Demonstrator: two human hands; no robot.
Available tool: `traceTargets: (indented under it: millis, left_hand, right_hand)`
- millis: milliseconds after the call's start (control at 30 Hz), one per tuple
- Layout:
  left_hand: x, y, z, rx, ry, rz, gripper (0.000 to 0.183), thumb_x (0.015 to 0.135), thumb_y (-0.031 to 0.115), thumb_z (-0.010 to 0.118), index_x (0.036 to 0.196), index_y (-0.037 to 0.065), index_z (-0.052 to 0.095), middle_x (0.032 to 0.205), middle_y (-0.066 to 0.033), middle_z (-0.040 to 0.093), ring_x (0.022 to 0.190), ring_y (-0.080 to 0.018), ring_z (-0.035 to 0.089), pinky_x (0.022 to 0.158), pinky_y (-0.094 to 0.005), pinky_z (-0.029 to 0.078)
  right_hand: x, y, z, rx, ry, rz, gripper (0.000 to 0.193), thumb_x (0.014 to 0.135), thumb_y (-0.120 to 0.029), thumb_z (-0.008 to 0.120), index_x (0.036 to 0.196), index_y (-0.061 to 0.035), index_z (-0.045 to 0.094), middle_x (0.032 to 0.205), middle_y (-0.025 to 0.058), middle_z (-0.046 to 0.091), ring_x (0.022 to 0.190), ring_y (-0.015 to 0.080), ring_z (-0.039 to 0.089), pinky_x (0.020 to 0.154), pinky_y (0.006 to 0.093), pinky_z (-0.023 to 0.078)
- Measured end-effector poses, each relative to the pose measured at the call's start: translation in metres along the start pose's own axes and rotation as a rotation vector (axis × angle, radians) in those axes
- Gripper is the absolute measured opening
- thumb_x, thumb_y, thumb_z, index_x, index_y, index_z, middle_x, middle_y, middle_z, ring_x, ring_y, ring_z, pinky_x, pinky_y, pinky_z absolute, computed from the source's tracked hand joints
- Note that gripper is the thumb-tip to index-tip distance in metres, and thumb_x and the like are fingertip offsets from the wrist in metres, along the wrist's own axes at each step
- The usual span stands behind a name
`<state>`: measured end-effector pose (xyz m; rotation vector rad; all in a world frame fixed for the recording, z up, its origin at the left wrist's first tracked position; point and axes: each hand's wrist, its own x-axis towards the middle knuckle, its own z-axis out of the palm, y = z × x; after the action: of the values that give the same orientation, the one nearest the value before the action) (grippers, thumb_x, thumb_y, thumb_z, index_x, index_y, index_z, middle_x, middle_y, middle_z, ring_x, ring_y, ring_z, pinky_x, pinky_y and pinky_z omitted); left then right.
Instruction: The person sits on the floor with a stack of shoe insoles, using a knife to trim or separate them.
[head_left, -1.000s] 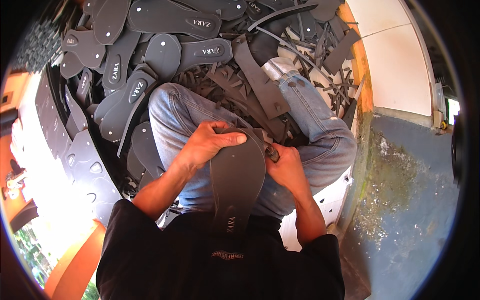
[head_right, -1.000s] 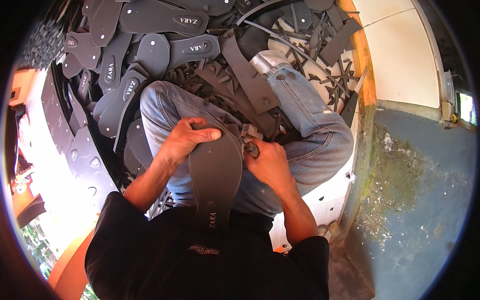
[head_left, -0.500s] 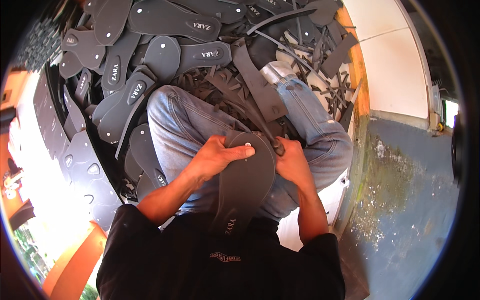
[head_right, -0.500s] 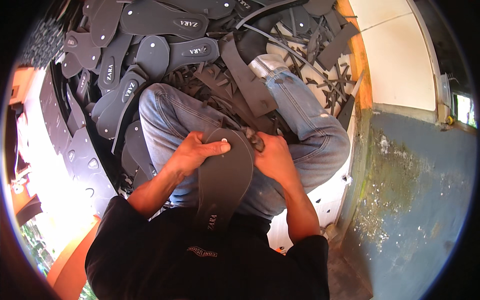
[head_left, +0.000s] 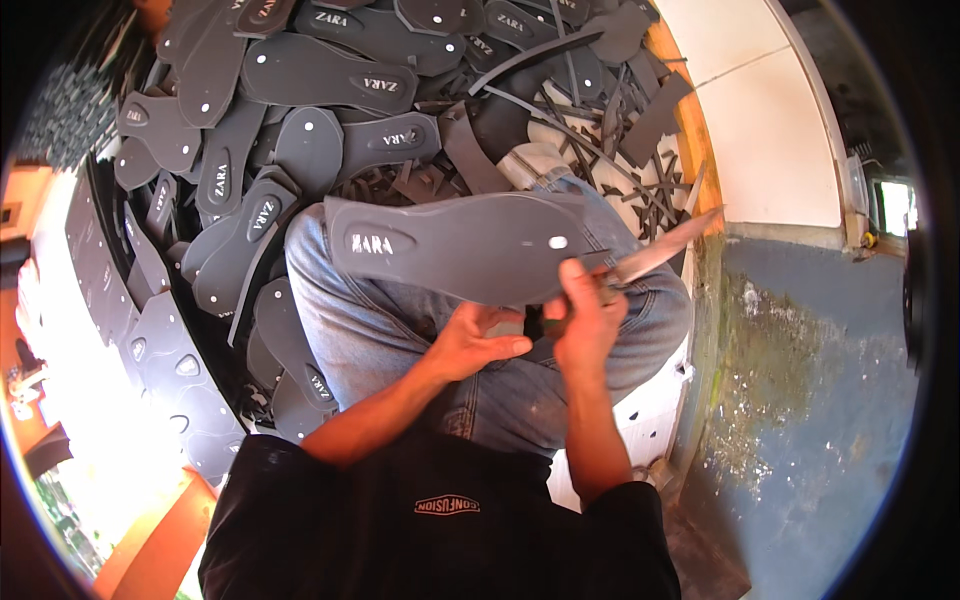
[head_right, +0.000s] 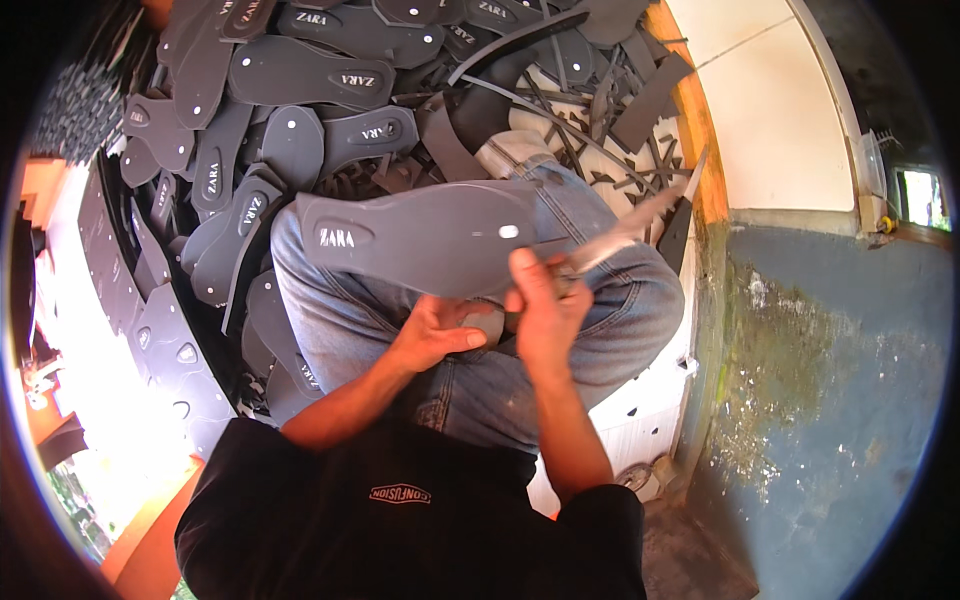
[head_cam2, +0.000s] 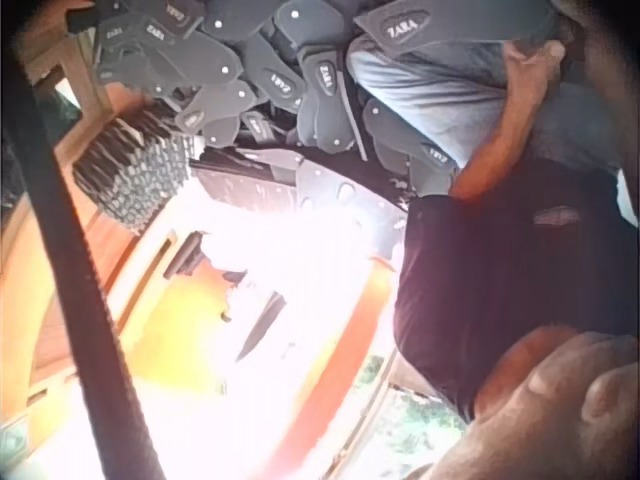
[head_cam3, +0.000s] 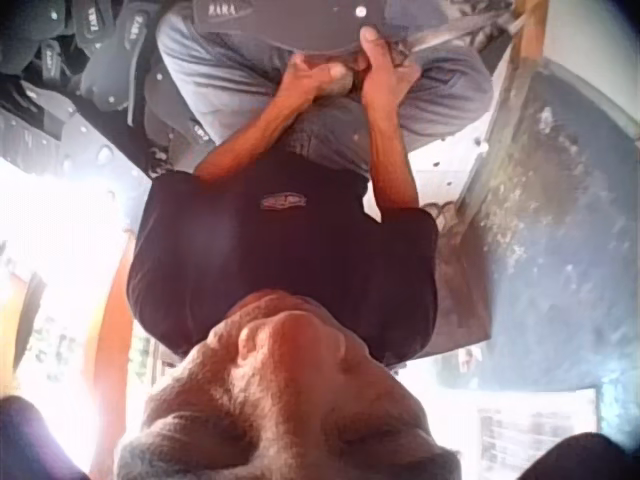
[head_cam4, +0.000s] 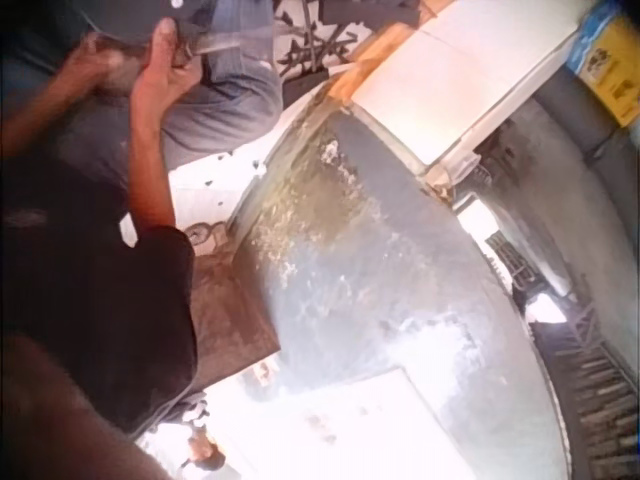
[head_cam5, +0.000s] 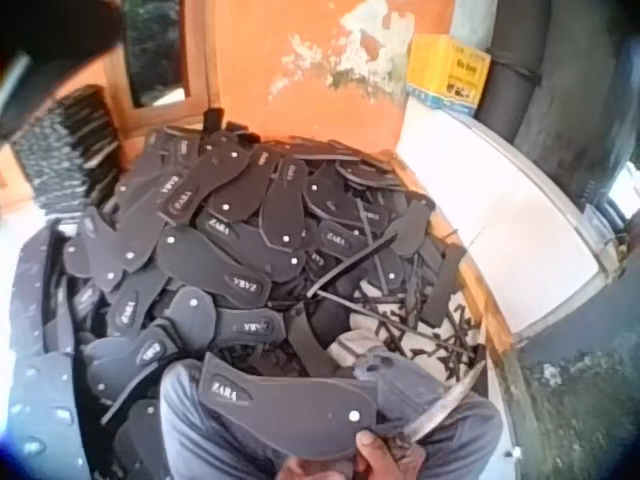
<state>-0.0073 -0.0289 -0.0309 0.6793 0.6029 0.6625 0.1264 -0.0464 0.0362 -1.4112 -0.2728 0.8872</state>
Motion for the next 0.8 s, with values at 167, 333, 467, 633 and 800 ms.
traceTargets:
  millis: [167,333,467,633,800]
  left_hand:
    - [0.013,0.011,0.028,-0.551,0.246,0.069,0.027,0.086,0.017,0.064,0.111,0.008,0.056,0.114,-0.0051,0.059,0.107,-0.0189,0.056,0.093,-0.0365,0.045]
    - [-0.005,0.015,0.028,-0.478,0.422,-0.027,0.017,0.089,0.016,0.061,0.104,0.009,0.06,0.105,-0.0043,0.064,0.095,-0.0167,0.064,0.08,-0.0309,0.054]
    - [-0.017,0.016,0.025,-0.465,0.45,-0.044,0.016,0.089,0.015,0.06,0.104,0.008,0.059,0.104,-0.0051,0.065,0.091,-0.0169,0.065,0.076,-0.0281,0.056]
    - [-0.025,0.024,0.02,-0.465,0.404,-0.073,0.018,0.09,0.015,0.059,0.105,0.006,0.059,0.102,-0.0064,0.065,0.09,-0.0172,0.066,0.075,-0.0283,0.056]
    - [-0.032,0.019,0.003,-0.423,0.361,-0.084,0.019,0.089,0.013,0.059,0.105,0.004,0.059,0.101,-0.0079,0.065,0.089,-0.0175,0.066,0.073,-0.0283,0.056]
  right_hand:
    - [-0.019,0.015,-0.017,0.313,-0.102,0.146,0.026,0.09,-0.02,0.059,0.072,-0.0039,0.052,0.057,0.0039,0.052,0.049,0.0093,0.046,0.046,0.0232,0.033]
    - [-0.027,0.026,-0.066,-0.705,-0.065,-0.096,0.04,0.09,-0.029,0.06,0.062,-0.0024,0.05,0.053,0.0071,0.055,0.042,0.0172,0.047,0.043,0.0308,0.035]
    - [-0.048,0.026,-0.084,-1.106,-0.072,-0.12,0.033,0.085,-0.023,0.064,0.063,-0.0001,0.053,0.05,0.0148,0.05,0.043,0.0297,0.049,0.044,0.0373,0.037]
    - [-0.058,0.022,-0.08,-1.129,-0.085,-0.043,0.025,0.083,-0.019,0.064,0.067,-0.0003,0.057,0.054,0.019,0.052,0.05,0.0379,0.053,0.048,0.0408,0.04]
    - [-0.06,0.025,-0.083,-1.236,-0.14,-0.022,0.021,0.08,-0.018,0.061,0.07,-0.0007,0.059,0.06,0.0213,0.056,0.059,0.0427,0.056,0.055,0.0469,0.044]
